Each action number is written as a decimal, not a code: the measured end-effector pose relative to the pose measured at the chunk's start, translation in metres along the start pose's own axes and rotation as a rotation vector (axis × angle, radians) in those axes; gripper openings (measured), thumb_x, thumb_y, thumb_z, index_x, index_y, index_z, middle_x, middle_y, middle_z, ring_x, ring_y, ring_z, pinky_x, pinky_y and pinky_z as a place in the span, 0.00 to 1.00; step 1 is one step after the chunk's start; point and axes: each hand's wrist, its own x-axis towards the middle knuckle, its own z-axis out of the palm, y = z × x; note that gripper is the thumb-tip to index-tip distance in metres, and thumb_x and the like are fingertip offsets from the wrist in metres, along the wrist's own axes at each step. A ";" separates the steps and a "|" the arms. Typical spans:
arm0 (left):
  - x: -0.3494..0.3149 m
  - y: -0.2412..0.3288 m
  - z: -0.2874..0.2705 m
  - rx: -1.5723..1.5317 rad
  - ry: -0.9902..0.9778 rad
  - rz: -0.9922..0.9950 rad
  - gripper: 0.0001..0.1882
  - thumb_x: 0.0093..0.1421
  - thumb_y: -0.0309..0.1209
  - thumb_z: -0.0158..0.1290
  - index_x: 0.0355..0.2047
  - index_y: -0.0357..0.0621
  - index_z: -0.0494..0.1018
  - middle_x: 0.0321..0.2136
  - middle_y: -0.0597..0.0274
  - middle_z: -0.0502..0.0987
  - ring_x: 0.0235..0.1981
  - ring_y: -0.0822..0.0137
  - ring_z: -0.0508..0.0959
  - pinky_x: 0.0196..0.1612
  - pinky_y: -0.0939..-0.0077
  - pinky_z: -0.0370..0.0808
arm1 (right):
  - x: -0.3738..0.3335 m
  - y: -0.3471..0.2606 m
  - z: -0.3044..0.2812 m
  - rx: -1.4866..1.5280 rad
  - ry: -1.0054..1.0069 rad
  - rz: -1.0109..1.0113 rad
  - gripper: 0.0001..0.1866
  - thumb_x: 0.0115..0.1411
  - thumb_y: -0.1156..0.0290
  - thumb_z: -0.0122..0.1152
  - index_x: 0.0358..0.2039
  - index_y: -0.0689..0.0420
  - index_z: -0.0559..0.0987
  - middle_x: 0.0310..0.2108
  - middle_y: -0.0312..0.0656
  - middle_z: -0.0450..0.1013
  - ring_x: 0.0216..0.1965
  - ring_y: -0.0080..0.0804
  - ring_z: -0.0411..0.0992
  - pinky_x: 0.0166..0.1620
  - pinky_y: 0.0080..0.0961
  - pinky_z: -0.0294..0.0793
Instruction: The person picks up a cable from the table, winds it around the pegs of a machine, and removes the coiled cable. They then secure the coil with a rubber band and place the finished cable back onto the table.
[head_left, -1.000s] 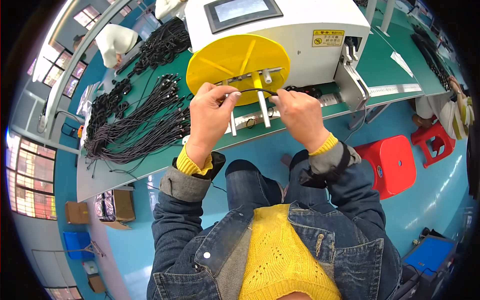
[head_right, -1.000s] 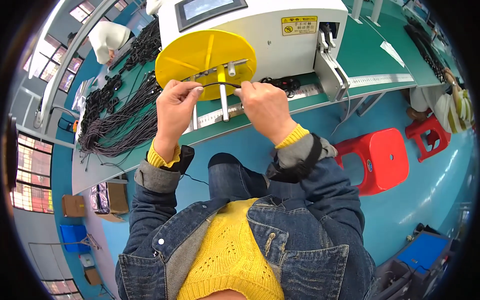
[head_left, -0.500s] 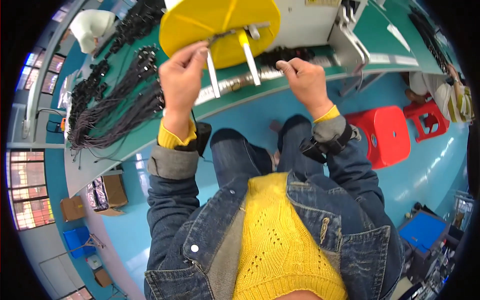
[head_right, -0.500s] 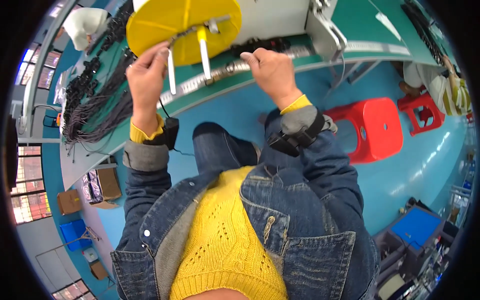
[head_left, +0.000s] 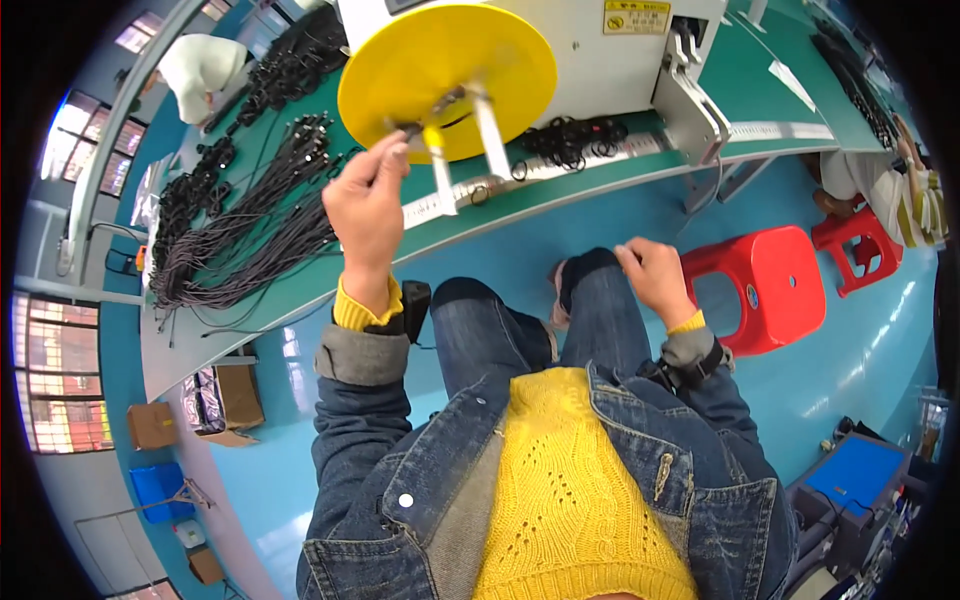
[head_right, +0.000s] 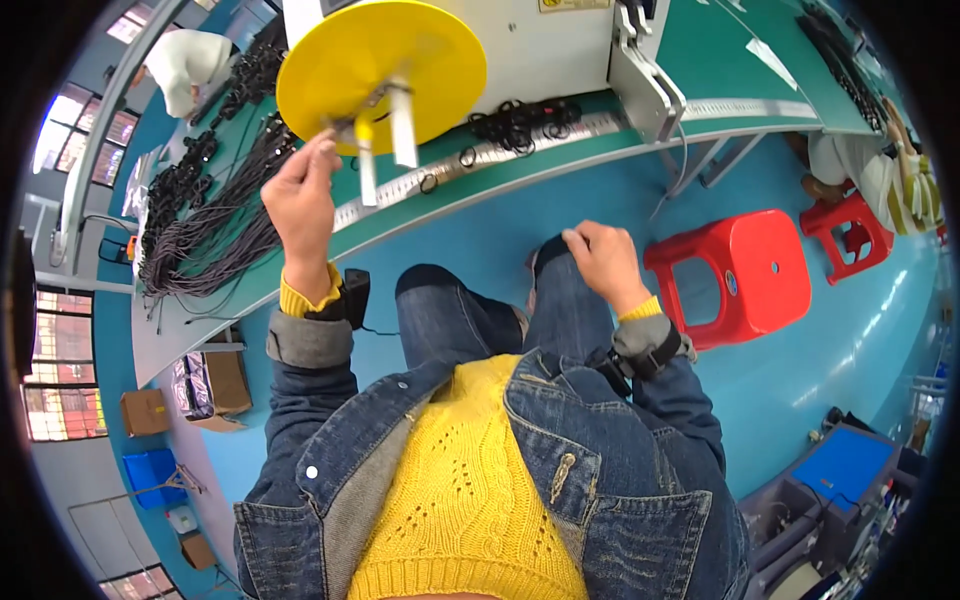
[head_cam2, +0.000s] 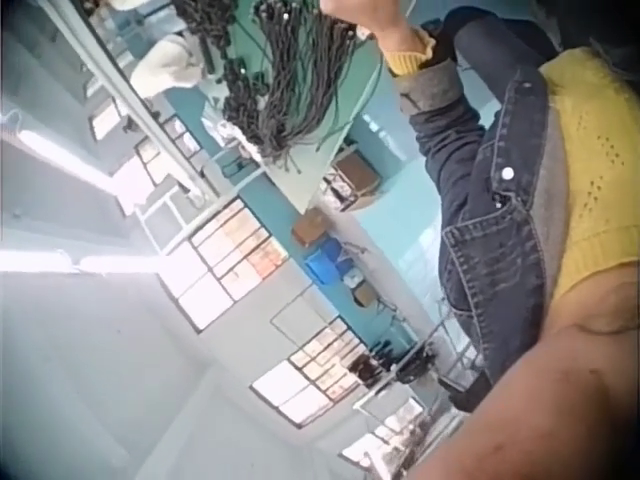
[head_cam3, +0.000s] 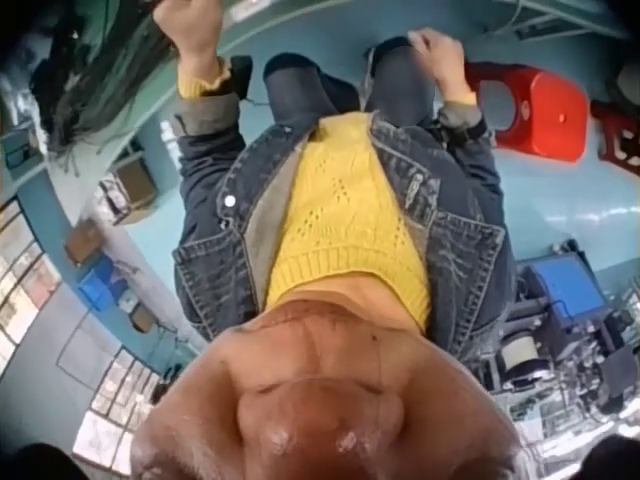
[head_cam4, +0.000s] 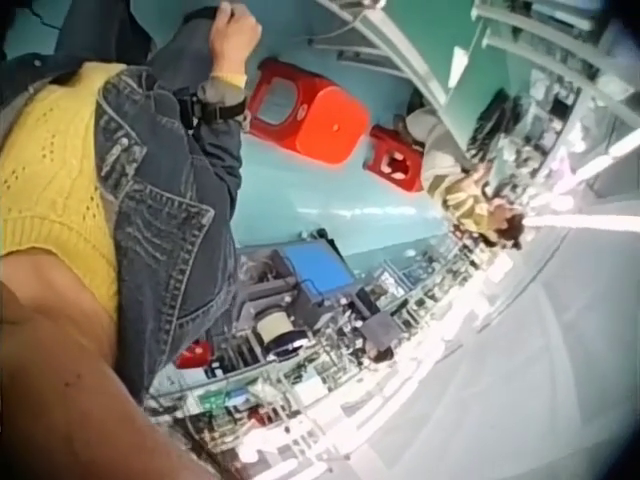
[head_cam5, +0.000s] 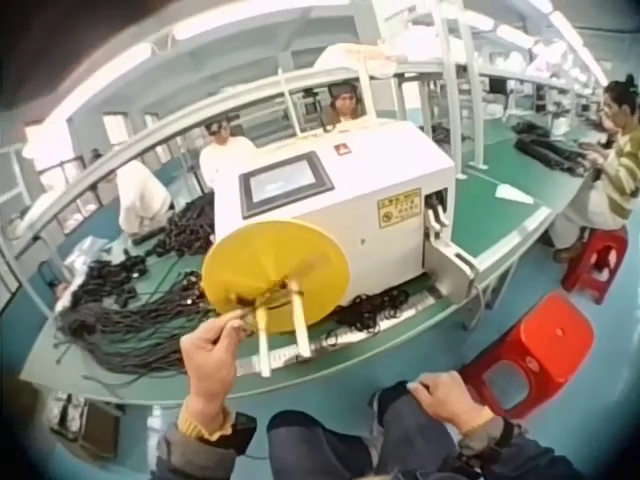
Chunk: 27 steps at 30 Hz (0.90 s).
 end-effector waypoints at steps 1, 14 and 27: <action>-0.002 0.000 -0.001 0.049 -0.017 0.083 0.09 0.56 0.28 0.53 0.34 0.35 0.76 0.18 0.65 0.73 0.18 0.77 0.67 0.23 0.84 0.65 | -0.002 -0.001 0.001 0.017 -0.019 0.018 0.12 0.53 0.65 0.55 0.19 0.61 0.75 0.18 0.53 0.68 0.24 0.54 0.68 0.26 0.41 0.66; -0.017 0.010 0.004 0.239 -0.049 0.284 0.11 0.57 0.27 0.51 0.40 0.37 0.73 0.16 0.59 0.68 0.16 0.70 0.67 0.22 0.79 0.65 | -0.019 -0.002 0.018 0.033 -0.166 0.022 0.10 0.52 0.68 0.55 0.22 0.62 0.76 0.19 0.51 0.70 0.23 0.49 0.70 0.26 0.35 0.68; -0.007 0.047 0.011 0.440 -0.154 0.496 0.15 0.56 0.24 0.49 0.44 0.32 0.69 0.29 0.51 0.69 0.27 0.58 0.71 0.28 0.72 0.69 | 0.039 -0.074 -0.003 0.171 0.044 -0.312 0.07 0.51 0.72 0.57 0.23 0.62 0.75 0.19 0.48 0.70 0.21 0.44 0.70 0.24 0.30 0.68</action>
